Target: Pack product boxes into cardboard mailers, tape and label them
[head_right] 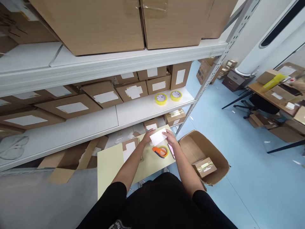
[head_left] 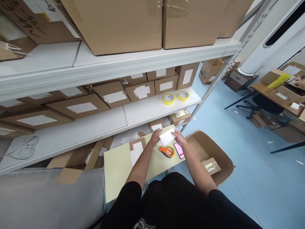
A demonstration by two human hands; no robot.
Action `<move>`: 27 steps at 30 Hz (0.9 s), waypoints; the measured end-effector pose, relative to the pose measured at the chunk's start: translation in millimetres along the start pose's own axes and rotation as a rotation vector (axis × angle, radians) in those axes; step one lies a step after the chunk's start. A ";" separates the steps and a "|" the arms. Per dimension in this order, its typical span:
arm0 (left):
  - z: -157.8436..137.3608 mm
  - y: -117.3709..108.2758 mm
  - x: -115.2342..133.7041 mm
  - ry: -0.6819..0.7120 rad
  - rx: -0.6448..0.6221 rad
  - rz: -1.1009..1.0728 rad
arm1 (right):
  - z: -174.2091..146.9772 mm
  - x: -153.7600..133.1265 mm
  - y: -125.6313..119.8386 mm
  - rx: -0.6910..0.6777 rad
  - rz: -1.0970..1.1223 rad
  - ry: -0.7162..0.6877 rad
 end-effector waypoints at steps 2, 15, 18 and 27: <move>-22.3 -10.9 0.5 -0.077 -0.038 -0.140 | -0.3 -5.3 20.3 -0.046 -0.095 0.008; -234.2 -133.9 -27.8 -0.363 0.510 -0.603 | -26.3 30.4 227.6 -0.445 -0.287 -0.014; -253.5 -156.5 -16.3 -0.344 0.645 -0.674 | -50.4 32.1 226.2 -0.436 -0.288 0.005; -263.3 -179.1 30.0 -0.277 0.718 -0.659 | -103.4 18.6 234.7 -0.442 -0.281 0.000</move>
Point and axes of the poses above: each hand's wrist, its own z-axis towards the middle knuckle, its own y-axis out of the palm, x = y × z, the point moved 10 cm from there along z, towards the middle knuckle
